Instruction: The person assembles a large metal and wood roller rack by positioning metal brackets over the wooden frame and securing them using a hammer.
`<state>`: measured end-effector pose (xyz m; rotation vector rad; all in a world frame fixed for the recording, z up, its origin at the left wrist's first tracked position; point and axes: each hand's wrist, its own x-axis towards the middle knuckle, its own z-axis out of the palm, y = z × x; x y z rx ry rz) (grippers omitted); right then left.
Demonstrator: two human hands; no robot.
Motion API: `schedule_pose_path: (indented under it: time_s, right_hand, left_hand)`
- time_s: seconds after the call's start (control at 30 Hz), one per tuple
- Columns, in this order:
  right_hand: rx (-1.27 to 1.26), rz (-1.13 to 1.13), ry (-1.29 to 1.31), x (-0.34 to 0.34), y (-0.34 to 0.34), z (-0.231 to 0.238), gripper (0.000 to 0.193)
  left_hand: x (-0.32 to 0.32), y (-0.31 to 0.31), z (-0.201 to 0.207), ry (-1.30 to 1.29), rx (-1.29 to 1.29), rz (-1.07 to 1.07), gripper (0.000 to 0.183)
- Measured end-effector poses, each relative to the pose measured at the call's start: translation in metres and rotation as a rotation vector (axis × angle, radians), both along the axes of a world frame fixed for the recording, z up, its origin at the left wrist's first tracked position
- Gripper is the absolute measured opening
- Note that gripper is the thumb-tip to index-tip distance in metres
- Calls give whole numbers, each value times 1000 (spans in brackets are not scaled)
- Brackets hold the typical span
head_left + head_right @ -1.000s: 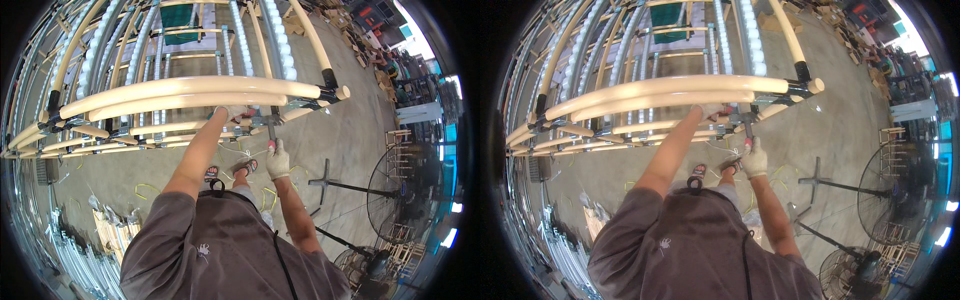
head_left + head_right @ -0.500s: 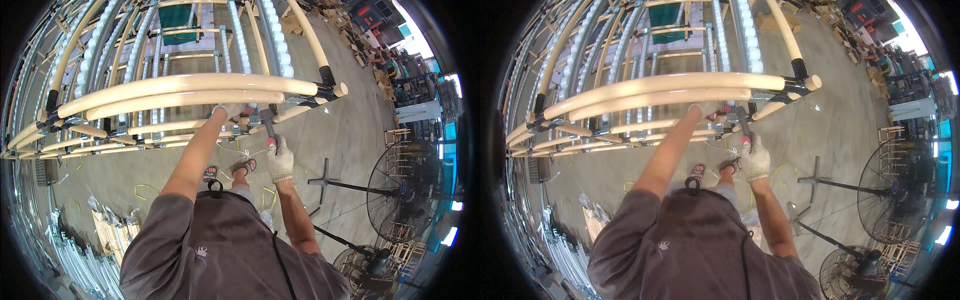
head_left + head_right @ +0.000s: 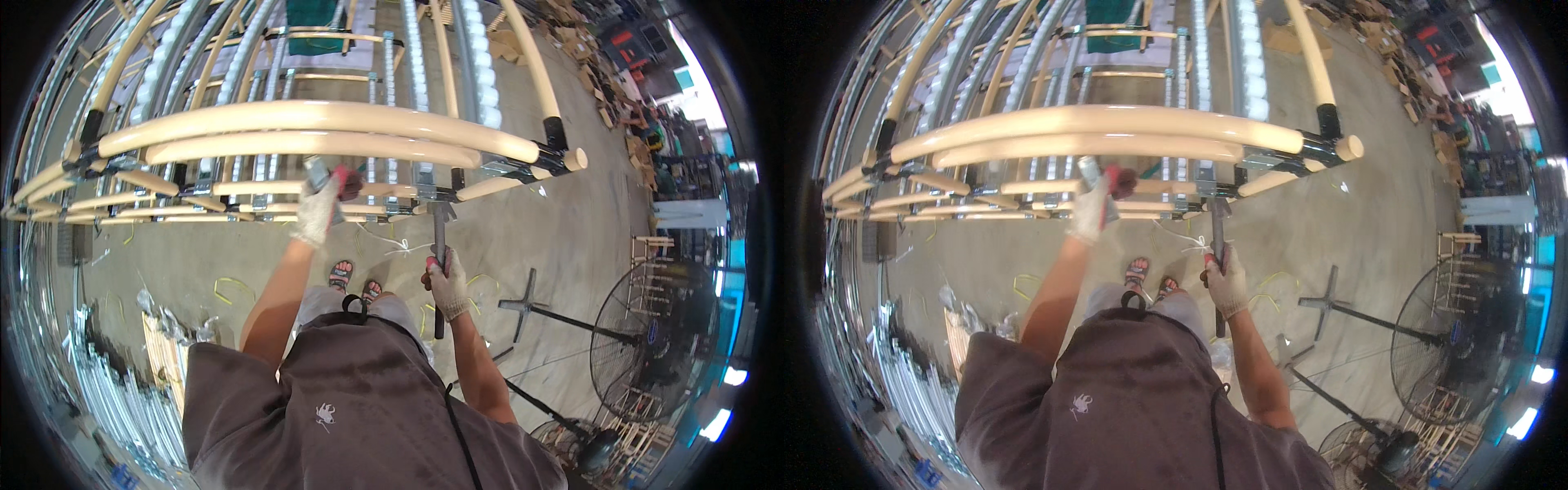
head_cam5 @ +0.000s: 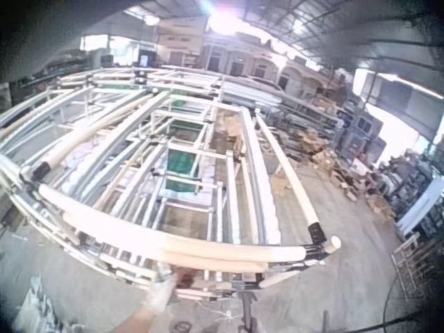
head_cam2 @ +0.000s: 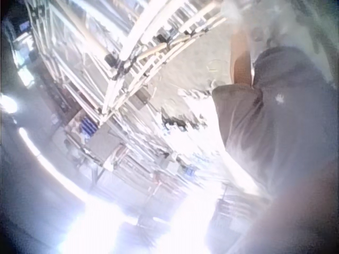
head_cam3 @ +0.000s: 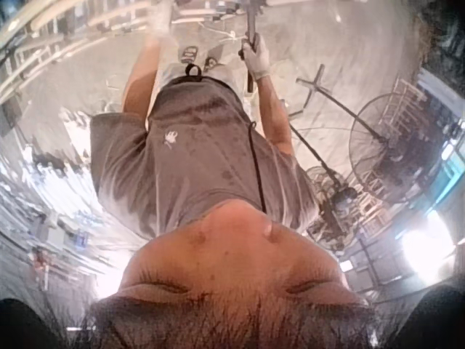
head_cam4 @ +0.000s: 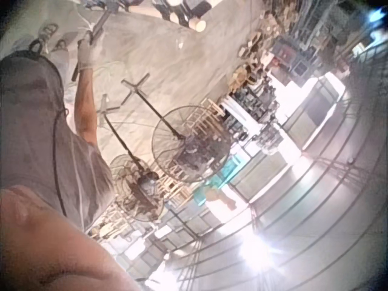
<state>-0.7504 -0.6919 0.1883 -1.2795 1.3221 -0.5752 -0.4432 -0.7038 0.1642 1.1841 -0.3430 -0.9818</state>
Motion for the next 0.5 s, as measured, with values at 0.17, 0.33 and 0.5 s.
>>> schedule_pose_path:
  time_s: [0.17,0.33,0.5]
  right_hand:
    - [100,24,51,5,16,-1,29]
    - [162,319,201,50,31,31,32]
    - [366,461,-94,137,24,66,40]
  left_hand:
    - [38,111,-3,212,11,169,39]
    - [51,182,-49,564,-41,394,32]
    - [94,156,-82,742,-251,587,33]
